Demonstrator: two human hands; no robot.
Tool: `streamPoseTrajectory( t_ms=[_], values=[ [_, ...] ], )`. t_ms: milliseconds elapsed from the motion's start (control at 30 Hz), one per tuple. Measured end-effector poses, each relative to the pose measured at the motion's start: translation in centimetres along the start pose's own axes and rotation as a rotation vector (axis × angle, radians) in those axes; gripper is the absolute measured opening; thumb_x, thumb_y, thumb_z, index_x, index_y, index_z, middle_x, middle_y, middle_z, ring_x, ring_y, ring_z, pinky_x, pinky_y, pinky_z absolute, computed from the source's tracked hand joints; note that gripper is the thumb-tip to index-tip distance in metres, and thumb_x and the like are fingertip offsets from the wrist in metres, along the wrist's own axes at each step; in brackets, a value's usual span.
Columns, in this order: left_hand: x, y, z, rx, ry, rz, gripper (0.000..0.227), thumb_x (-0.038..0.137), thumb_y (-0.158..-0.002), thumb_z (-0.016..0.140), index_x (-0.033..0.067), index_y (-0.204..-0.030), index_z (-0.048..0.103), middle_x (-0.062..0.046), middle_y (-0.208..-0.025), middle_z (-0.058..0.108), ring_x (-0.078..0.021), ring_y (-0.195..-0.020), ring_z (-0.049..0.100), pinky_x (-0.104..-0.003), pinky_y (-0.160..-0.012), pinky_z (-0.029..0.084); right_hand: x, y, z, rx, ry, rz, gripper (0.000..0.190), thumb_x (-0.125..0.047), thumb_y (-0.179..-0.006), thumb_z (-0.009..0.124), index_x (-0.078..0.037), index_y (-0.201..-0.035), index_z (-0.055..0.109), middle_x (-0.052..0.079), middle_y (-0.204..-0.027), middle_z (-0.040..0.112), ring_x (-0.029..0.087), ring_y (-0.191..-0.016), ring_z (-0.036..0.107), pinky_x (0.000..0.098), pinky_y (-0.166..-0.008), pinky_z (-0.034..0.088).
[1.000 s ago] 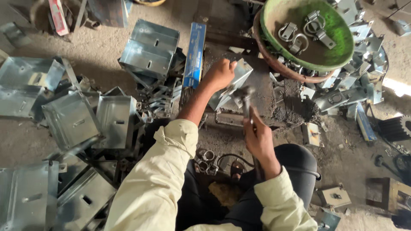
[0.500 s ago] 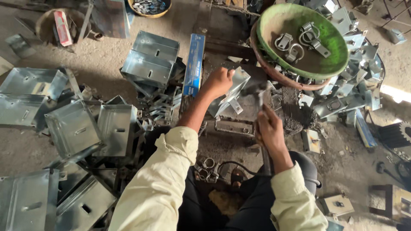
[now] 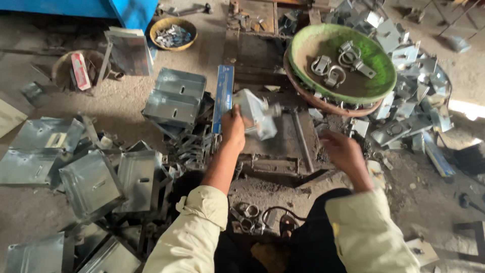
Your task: The person assembles metal boxes by hand and using a hammer, then welds components onto the boxes using a welding tool, creating bright sparks and molten metal spots.
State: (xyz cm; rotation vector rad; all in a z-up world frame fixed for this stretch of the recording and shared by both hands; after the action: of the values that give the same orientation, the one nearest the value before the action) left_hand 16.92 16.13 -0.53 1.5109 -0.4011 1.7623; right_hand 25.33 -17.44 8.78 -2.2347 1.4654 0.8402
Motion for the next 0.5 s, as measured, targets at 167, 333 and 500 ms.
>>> streamPoseTrajectory(
  t_ms=[167,333,500],
  values=[
    [-2.1,3.4,-1.8,-0.112,0.118,0.002,0.033,0.028,-0.107,0.053,-0.0016,-0.101,0.066,-0.012,-0.088,0.071,-0.0211,-0.081,0.077,-0.038,-0.079,0.062,7.0,10.8,-6.6,0.441,-0.465,0.051,0.027,-0.012,-0.101,0.067,0.004,-0.123,0.07,0.007,-0.107,0.074,0.011,-0.096,0.07,0.024,-0.076,0.057],
    [-2.8,5.4,-4.5,-0.052,0.39,-0.174,0.023,0.019,-0.099,0.057,0.0018,-0.11,0.068,-0.01,-0.105,0.073,-0.0222,-0.093,0.072,-0.041,-0.086,0.06,21.2,23.7,-6.6,0.641,-0.504,0.284,0.025,-0.017,-0.114,0.069,0.008,-0.112,0.071,0.015,-0.086,0.069,0.018,-0.077,0.064,0.0302,-0.065,0.05],
    [-4.5,4.8,-1.6,-0.127,0.692,-0.078,0.017,0.013,-0.098,0.062,0.0043,-0.112,0.066,-0.011,-0.114,0.069,-0.0245,-0.103,0.07,-0.042,-0.094,0.058,32.2,28.1,-0.9,0.529,-0.687,0.495,0.038,-0.027,-0.116,0.063,0.008,-0.104,0.072,0.017,-0.078,0.065,0.022,-0.07,0.067,0.0359,-0.058,0.057]
  ],
)
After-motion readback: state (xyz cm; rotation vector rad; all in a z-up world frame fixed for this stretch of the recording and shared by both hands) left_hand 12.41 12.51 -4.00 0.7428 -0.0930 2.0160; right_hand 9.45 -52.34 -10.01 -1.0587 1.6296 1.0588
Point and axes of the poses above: each hand's wrist, its own y-axis away from the middle knuckle, its own z-axis out of the palm, x = y × z, the point moved 5 cm from there along -y, towards the middle knuckle
